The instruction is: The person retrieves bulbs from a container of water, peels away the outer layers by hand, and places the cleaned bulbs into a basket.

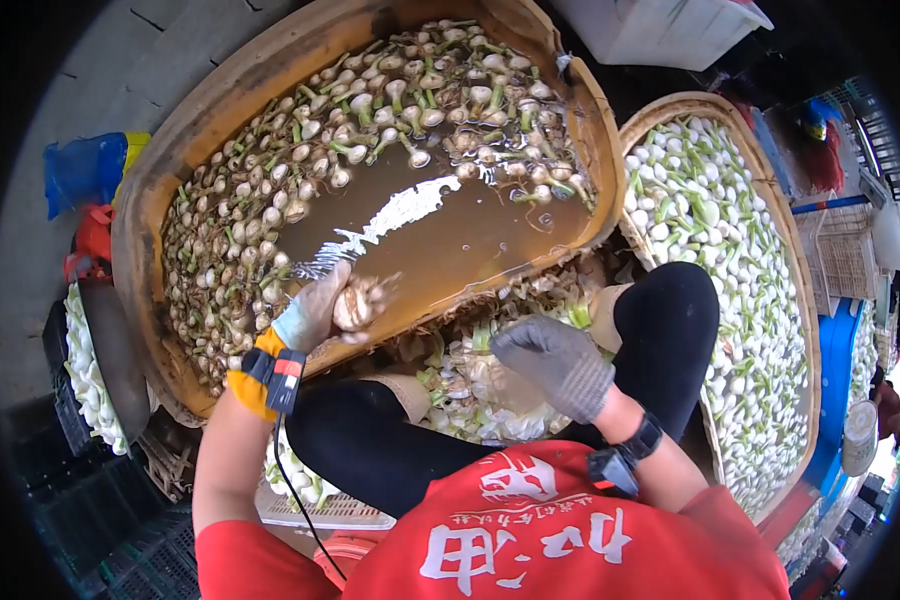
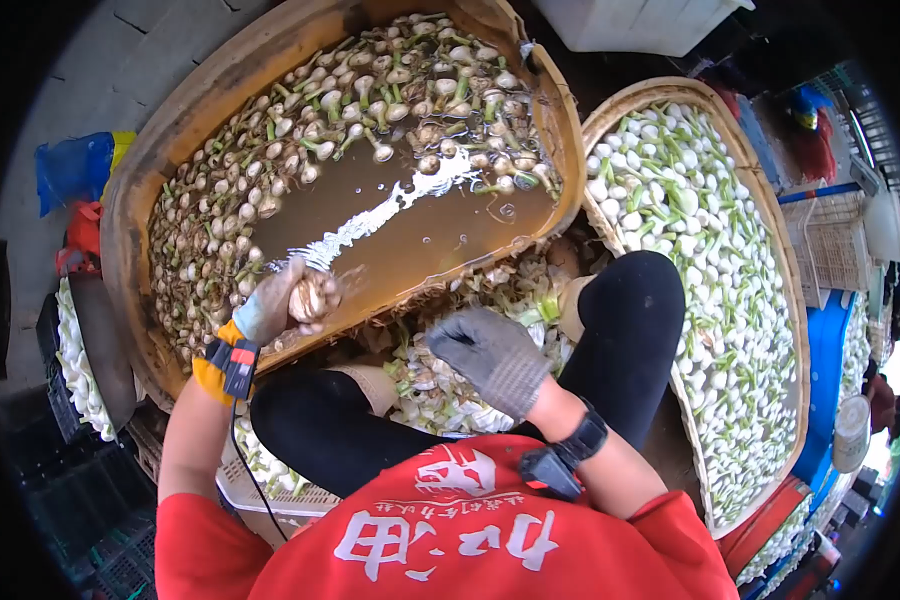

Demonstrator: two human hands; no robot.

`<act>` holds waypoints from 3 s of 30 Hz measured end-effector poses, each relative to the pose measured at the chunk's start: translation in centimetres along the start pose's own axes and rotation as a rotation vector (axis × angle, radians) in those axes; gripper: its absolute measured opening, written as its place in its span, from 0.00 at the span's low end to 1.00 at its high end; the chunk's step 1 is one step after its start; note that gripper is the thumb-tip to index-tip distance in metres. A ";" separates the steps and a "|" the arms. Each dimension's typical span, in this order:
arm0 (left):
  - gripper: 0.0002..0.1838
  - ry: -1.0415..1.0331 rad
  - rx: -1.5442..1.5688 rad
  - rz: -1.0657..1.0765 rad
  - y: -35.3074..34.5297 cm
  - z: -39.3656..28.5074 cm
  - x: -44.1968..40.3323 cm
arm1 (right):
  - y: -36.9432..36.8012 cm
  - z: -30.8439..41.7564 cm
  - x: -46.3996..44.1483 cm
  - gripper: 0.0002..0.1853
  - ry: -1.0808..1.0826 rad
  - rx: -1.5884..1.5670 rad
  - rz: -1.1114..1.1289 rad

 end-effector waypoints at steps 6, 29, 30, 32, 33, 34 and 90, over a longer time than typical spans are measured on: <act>0.30 -0.515 -0.087 -0.093 -16.6 0.8 4.5 | 0.6 5.5 -0.4 0.12 0.254 0.066 -0.261; 0.28 -0.448 0.257 0.061 -20.7 8.8 7.9 | 1.4 6.7 4.4 0.16 0.304 -0.145 -0.067; 0.29 -0.478 0.260 0.139 -21.3 8.8 8.3 | 2.4 6.9 3.4 0.13 0.490 0.123 -0.315; 0.33 -0.507 0.263 0.211 -22.1 8.8 8.9 | 5.0 6.8 1.2 0.11 0.560 0.312 -0.719; 0.33 -0.514 0.264 0.210 -22.2 9.0 9.1 | 6.6 6.3 -0.2 0.11 0.453 0.226 -0.871; 0.34 -0.536 0.282 0.166 -22.4 9.2 9.3 | 7.9 4.4 -1.9 0.13 0.447 0.242 -0.911; 0.26 0.178 -1.555 -0.285 5.0 2.5 -16.0 | 2.4 -2.9 2.0 0.18 0.091 0.554 0.085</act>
Point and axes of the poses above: each hand's wrist, its own x-axis away from the middle knuckle, its own y-axis out of the back of the hand, z = x × y, the point moved 1 cm from there along -x, towards the middle knuckle, and after that the axes turned 6 degrees about x, right-handed, at the moved point
